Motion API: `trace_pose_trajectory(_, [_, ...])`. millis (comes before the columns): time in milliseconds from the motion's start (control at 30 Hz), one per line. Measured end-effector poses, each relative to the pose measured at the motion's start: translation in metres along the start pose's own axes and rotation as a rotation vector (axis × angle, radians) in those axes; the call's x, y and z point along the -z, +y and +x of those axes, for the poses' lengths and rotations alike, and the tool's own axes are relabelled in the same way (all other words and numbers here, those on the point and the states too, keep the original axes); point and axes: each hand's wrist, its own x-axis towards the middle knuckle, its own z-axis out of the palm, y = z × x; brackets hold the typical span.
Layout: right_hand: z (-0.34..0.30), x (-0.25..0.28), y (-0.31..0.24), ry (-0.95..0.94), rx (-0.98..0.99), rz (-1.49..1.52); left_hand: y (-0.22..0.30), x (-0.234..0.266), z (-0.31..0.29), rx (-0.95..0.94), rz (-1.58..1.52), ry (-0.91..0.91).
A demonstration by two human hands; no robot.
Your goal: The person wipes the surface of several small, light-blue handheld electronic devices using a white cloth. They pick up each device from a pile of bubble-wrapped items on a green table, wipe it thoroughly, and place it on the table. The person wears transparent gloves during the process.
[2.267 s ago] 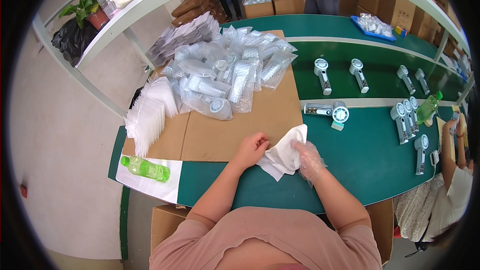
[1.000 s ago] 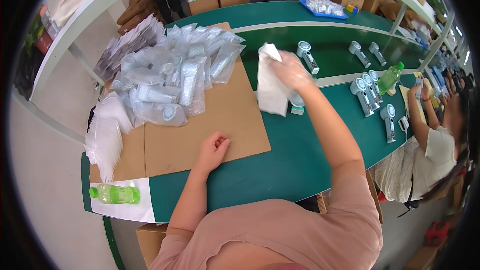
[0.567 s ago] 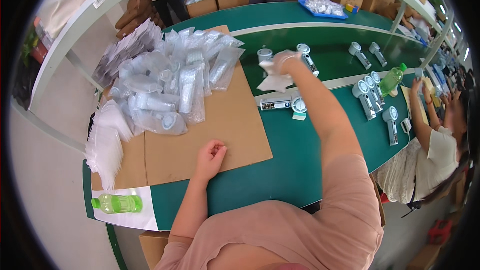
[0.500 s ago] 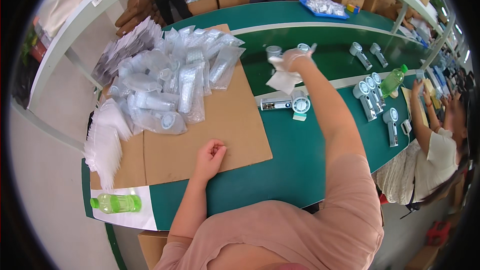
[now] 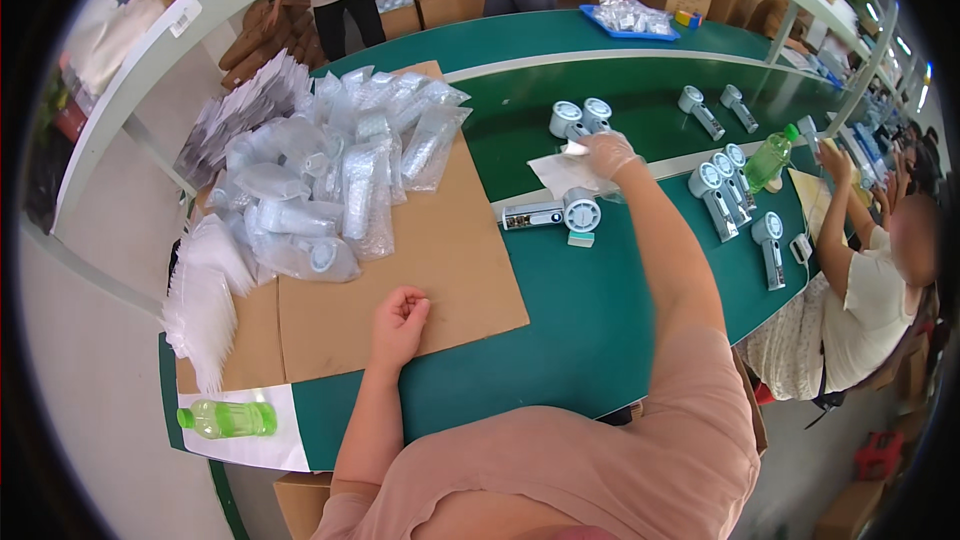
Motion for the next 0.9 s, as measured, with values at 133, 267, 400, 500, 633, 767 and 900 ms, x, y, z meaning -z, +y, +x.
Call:
trace_pose_trajectory(133, [-0.053,0.003,0.037,0.093,-0.074,0.137,-0.005,-0.003,0.0,0.012,-0.017,-0.001])
trace_pose_trajectory(267, [-0.152,0.023,0.04,0.051,-0.208,0.152,-0.013,-0.005,0.002,0.013,-0.015,-0.023])
trace_pose_trajectory(400, [-0.228,0.014,0.039,0.073,-0.262,0.097,-0.013,-0.008,0.002,-0.011,-0.006,-0.031])
trace_pose_trajectory(500, [-0.252,0.028,0.007,0.211,-0.251,0.016,-0.015,-0.006,0.001,-0.042,0.074,-0.027])
trace_pose_trajectory(633, [-0.276,0.017,0.026,0.402,-0.017,0.198,-0.011,-0.015,-0.004,-0.102,0.11,-0.005])
trace_pose_trajectory(767, [-0.29,0.087,-0.077,0.155,-0.359,0.827,0.011,-0.045,-0.027,-0.041,-0.032,-0.159])
trace_pose_trajectory(900, [-0.271,0.048,-0.142,-0.186,-0.185,1.698,0.021,-0.09,-0.046,0.043,-0.455,-0.414])
